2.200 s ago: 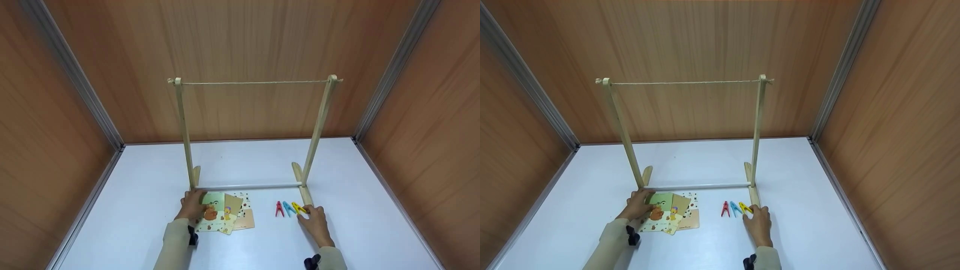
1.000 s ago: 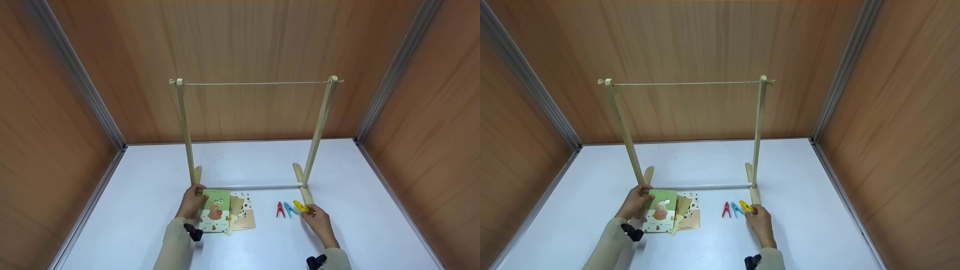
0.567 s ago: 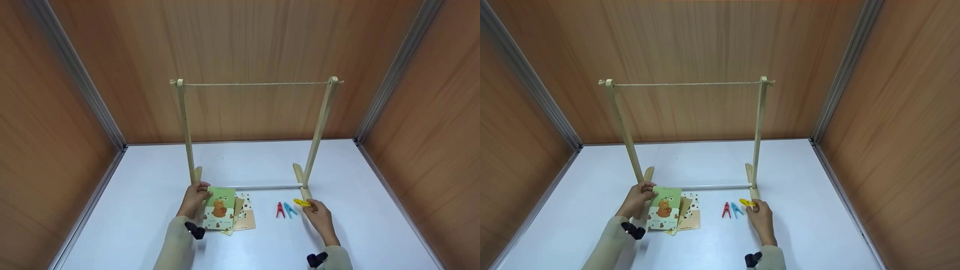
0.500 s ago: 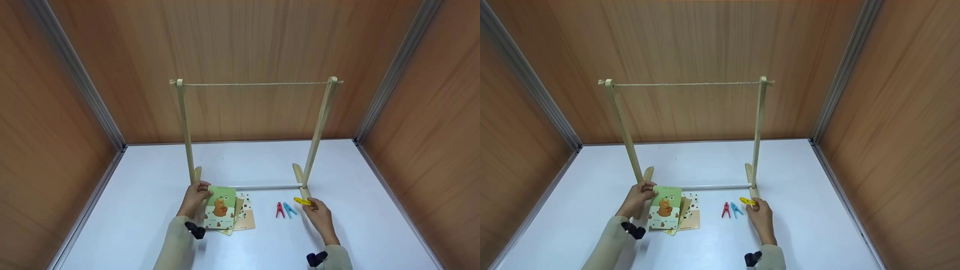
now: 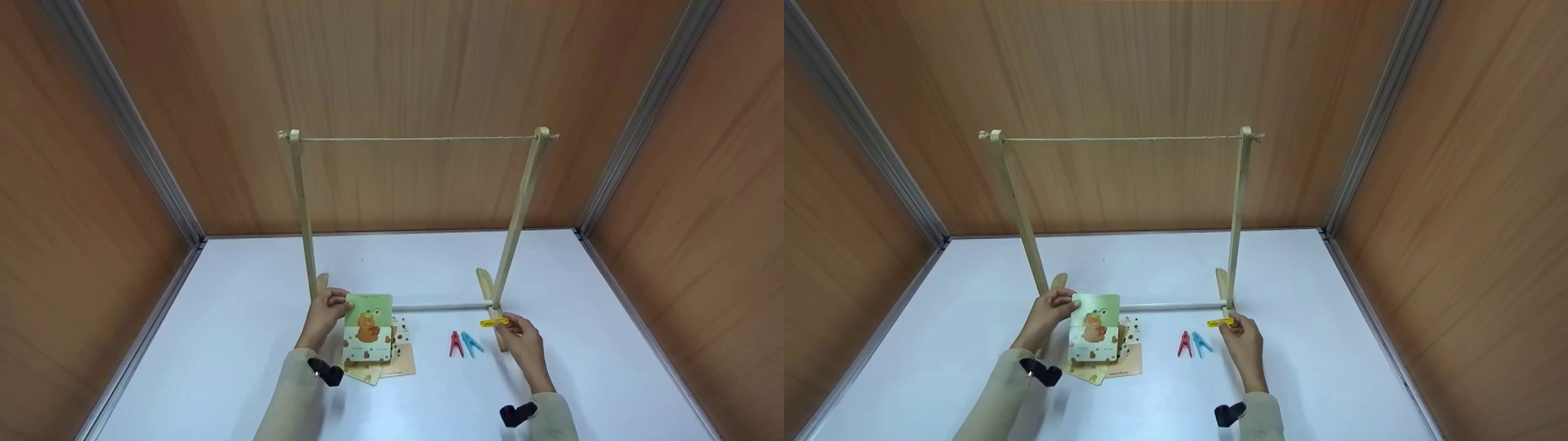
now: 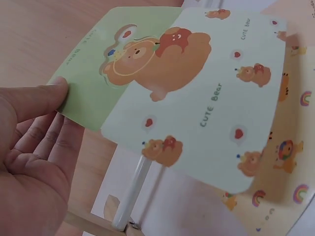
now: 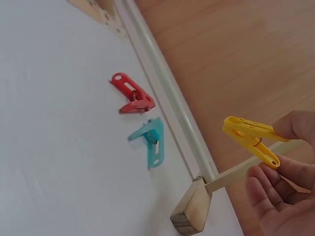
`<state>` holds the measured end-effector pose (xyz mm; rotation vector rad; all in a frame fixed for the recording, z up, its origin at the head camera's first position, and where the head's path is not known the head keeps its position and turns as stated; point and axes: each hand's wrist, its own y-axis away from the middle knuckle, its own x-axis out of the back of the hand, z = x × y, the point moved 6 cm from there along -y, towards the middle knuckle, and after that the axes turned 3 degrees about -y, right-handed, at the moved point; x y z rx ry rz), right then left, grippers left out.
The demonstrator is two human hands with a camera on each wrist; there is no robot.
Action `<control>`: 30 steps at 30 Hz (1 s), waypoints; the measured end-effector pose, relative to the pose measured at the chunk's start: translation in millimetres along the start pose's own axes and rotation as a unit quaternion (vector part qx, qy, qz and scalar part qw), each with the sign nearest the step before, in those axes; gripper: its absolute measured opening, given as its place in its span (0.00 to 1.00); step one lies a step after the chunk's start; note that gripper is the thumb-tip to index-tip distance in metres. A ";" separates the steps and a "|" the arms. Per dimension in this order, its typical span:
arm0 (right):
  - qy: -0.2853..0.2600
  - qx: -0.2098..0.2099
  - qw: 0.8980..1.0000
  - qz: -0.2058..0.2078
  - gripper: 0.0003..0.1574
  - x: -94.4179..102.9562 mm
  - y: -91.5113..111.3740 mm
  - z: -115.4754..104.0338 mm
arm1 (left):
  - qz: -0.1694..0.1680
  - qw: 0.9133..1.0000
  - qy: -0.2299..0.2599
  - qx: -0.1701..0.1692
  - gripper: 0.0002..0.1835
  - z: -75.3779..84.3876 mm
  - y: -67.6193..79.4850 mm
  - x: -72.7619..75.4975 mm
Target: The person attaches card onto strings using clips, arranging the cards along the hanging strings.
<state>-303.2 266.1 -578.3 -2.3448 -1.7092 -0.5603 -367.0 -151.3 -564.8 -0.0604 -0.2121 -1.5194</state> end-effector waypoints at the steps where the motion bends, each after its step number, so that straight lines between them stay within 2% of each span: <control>1: -0.004 0.000 1.000 -0.001 0.28 0.2 -0.7 -1.3 | -0.001 1.000 0.000 -0.006 0.14 1.5 -0.3 -1.2; 15: -0.055 0.025 0.998 -0.024 0.30 4.2 -9.2 -29.1 | -0.012 0.998 0.006 -0.057 0.13 25.9 -3.9 -18.6; 21: -0.085 0.042 0.995 -0.027 0.29 8.7 -11.4 -40.1 | -0.016 0.998 0.014 -0.067 0.13 32.3 -6.8 -22.8; 30: -0.102 0.067 0.992 -0.030 0.29 7.9 -12.2 -61.6 | -0.037 0.996 0.016 -0.079 0.13 47.2 -7.9 -32.7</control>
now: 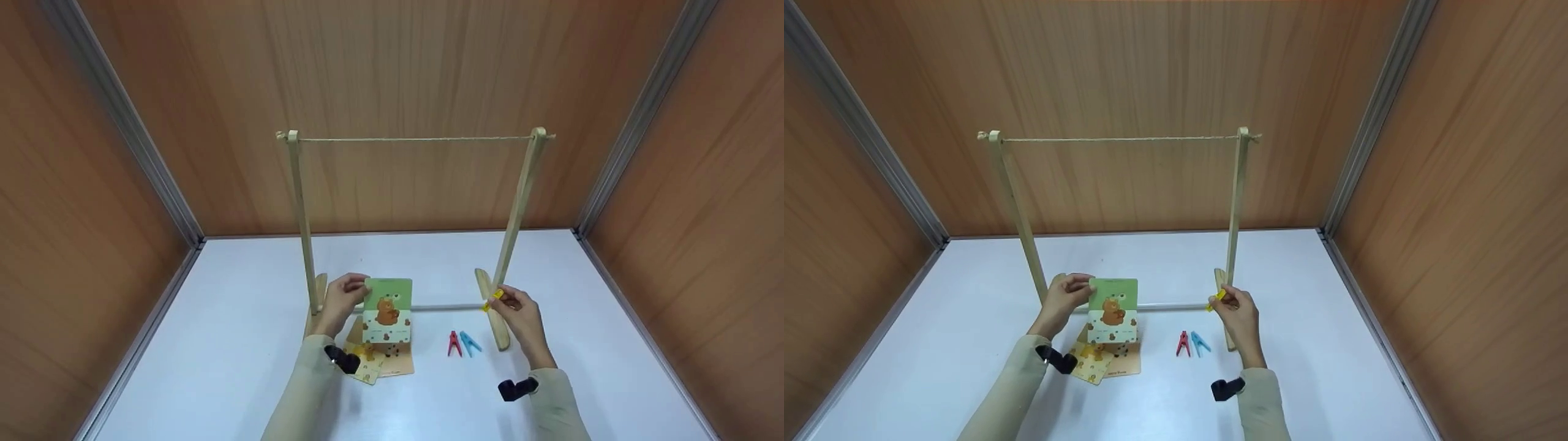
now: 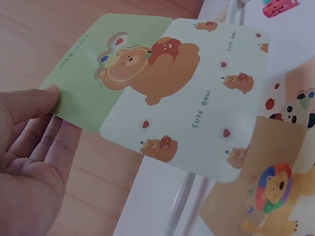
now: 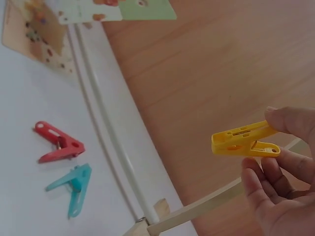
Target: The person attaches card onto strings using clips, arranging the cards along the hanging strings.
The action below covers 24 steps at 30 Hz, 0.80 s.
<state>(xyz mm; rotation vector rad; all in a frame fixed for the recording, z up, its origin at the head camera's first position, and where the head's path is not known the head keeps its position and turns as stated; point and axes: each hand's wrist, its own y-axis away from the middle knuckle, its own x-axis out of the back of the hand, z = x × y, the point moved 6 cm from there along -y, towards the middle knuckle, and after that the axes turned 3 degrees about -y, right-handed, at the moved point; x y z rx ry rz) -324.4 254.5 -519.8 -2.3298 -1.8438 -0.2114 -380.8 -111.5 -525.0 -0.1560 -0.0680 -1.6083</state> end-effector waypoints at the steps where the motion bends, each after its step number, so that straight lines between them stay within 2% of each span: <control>1: -0.004 0.001 1.000 0.001 0.29 -0.8 -0.5 -2.8 | -0.001 1.000 0.000 0.001 0.13 1.3 -0.7 -1.5; 10: -0.009 0.005 1.000 -0.008 0.29 -4.1 -5.4 -27.2 | -0.013 0.999 0.019 -0.030 0.12 21.5 -2.2 -13.7; 15: -0.013 0.016 1.000 -0.008 0.30 -3.2 -8.0 -37.3 | 0.002 0.999 0.027 -0.033 0.12 26.2 -8.4 -18.0; 24: -0.025 0.052 0.998 -0.017 0.32 -1.8 -11.9 -59.3 | 0.023 0.998 0.048 -0.039 0.13 46.0 -15.2 -25.4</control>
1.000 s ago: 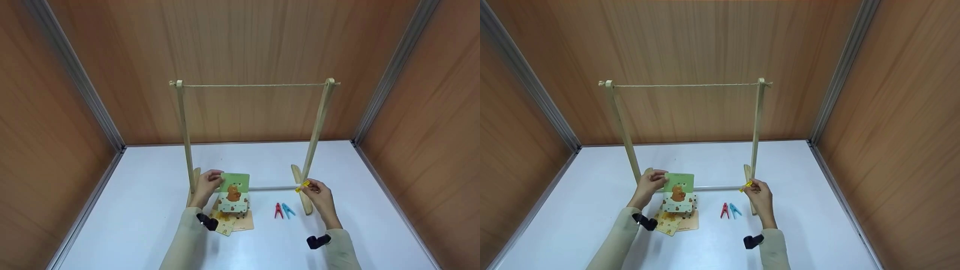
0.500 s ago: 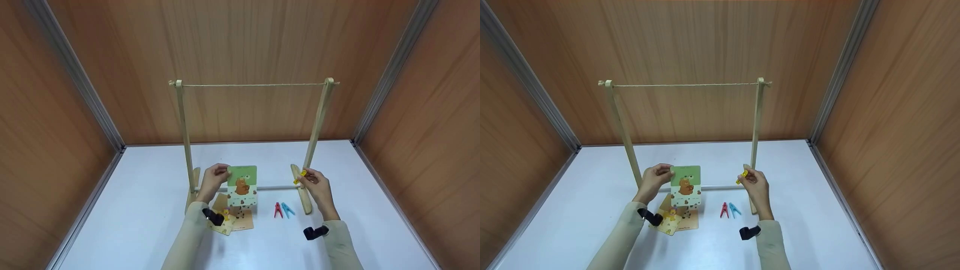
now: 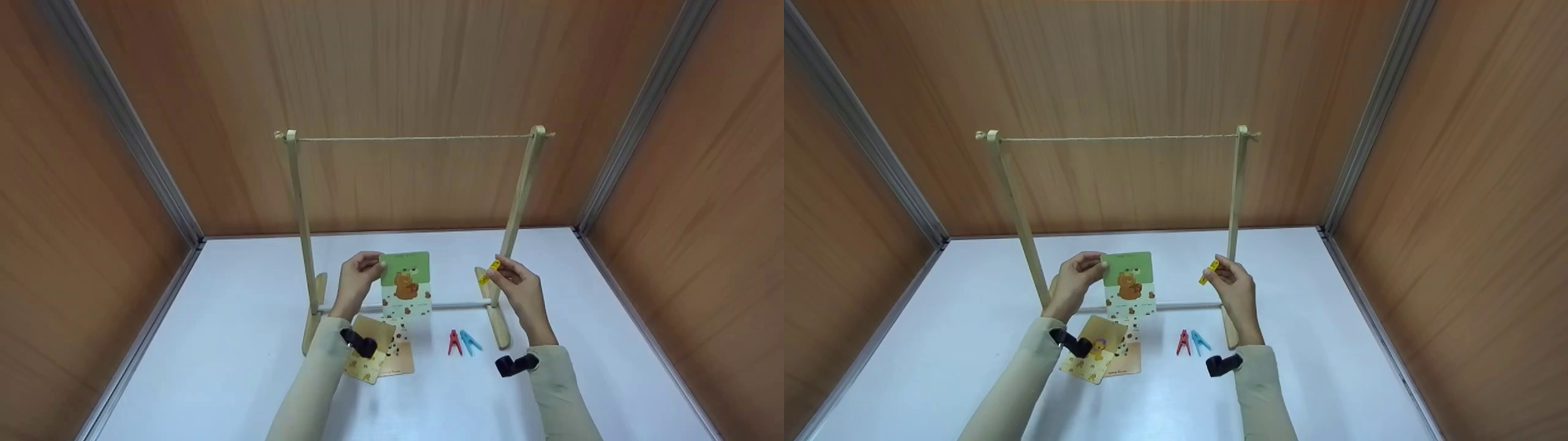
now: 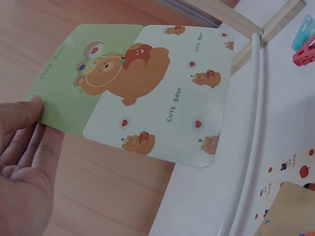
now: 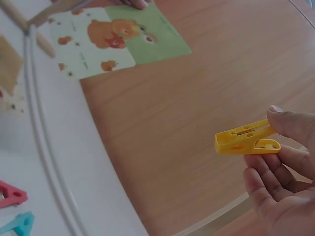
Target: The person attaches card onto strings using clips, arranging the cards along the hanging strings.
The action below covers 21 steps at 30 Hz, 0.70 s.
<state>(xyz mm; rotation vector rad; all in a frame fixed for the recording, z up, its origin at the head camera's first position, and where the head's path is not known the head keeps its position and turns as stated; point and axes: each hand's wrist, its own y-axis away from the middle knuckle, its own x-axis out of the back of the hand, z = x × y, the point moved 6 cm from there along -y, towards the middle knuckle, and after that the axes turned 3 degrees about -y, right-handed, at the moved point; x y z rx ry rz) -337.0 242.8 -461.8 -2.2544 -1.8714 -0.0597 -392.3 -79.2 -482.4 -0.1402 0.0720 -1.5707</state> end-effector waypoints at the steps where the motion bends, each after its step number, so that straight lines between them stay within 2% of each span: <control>1: -0.002 0.004 1.000 -0.002 0.32 0.2 -0.7 -2.9 | 0.003 1.000 0.001 -0.001 0.13 1.8 -0.7 -0.8; 11: -0.026 0.034 0.999 -0.020 0.30 2.5 -8.5 -31.4 | 0.008 0.998 0.054 -0.009 0.14 19.7 -9.0 -15.1; 21: -0.043 0.042 0.998 -0.030 0.32 3.6 -16.8 -53.4 | 0.007 0.998 0.062 -0.013 0.12 37.6 -15.3 -25.6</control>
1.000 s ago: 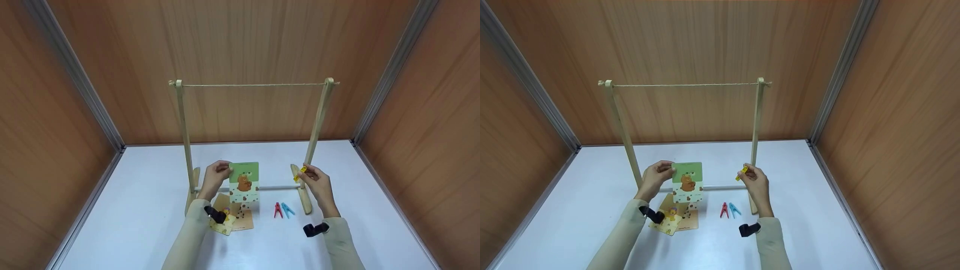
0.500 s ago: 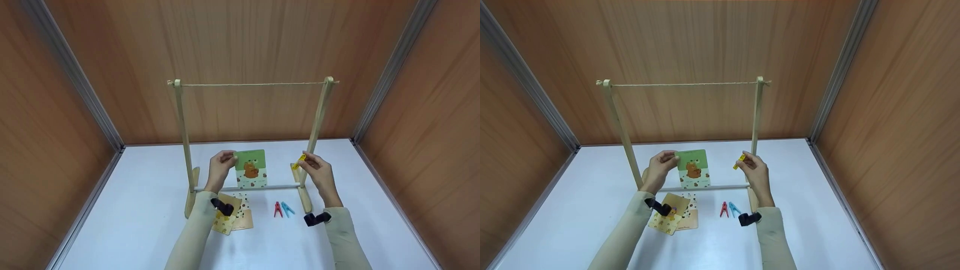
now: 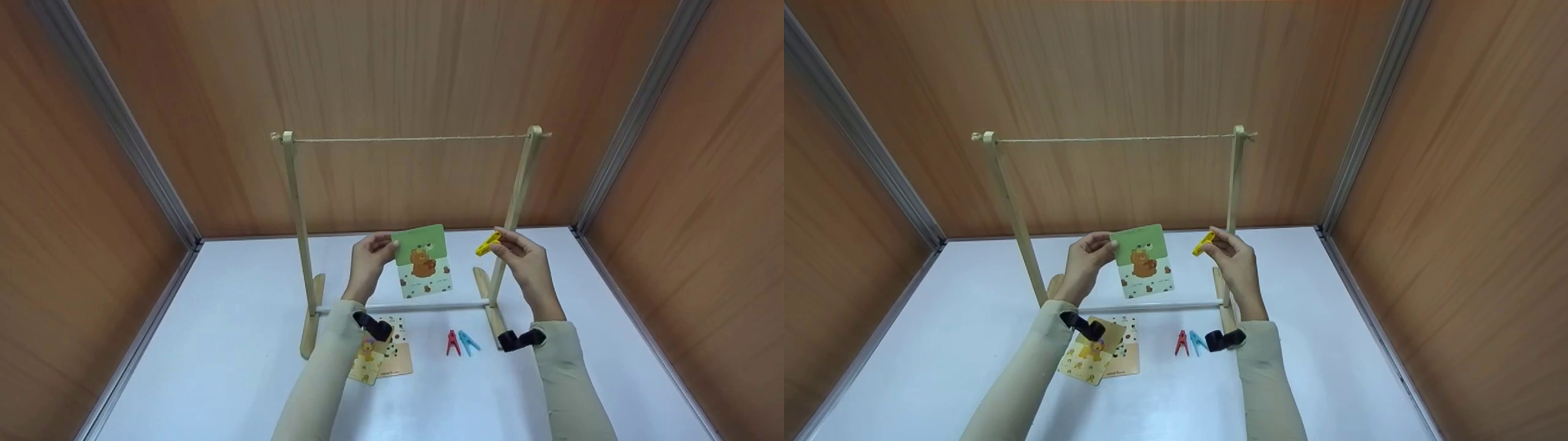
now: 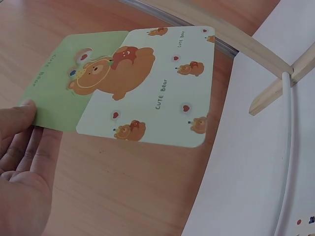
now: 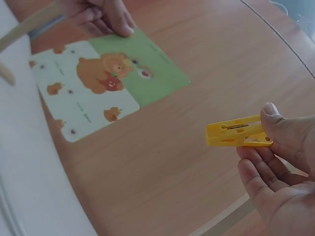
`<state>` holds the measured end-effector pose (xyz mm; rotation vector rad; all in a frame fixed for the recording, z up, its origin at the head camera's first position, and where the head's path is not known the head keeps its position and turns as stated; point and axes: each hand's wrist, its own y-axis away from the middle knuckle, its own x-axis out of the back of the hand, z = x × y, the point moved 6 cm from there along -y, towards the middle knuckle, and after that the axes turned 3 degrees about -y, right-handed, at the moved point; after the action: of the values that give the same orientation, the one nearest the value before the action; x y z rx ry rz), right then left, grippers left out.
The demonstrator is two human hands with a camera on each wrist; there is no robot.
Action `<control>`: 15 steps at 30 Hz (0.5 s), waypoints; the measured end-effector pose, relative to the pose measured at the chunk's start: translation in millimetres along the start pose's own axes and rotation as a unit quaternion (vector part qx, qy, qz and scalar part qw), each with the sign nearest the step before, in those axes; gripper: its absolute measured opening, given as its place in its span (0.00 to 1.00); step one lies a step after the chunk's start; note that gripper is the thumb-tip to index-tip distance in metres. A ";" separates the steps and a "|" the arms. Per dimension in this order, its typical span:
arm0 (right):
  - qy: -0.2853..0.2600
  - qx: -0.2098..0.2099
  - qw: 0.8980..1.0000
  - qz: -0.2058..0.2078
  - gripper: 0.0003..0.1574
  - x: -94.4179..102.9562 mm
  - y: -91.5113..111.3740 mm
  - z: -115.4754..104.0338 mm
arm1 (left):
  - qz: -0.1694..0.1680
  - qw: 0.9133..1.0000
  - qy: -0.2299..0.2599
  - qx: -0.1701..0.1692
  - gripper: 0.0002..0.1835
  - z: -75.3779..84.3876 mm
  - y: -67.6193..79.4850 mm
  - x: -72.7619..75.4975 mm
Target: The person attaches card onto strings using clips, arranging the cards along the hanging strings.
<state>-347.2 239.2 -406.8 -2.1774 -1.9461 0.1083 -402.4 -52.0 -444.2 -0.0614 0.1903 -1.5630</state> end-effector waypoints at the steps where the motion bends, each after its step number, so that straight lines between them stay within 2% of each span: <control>1: -0.001 0.002 1.000 0.001 0.32 0.1 -1.0 -1.7 | -0.001 1.000 -0.002 -0.001 0.12 1.4 -0.1 -0.6; 6: -0.008 0.016 1.000 -0.003 0.31 -2.7 -5.2 -10.8 | -0.009 1.000 0.003 -0.005 0.12 8.1 -1.1 -3.2; 15: 0.003 0.018 1.000 0.000 0.31 -3.2 -11.1 -29.6 | -0.017 1.000 -0.023 -0.010 0.11 26.2 -4.5 -15.3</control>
<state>-352.5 233.8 -375.9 -2.1531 -1.9262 0.1350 -402.6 -39.0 -416.4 -0.1176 0.1697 -1.5919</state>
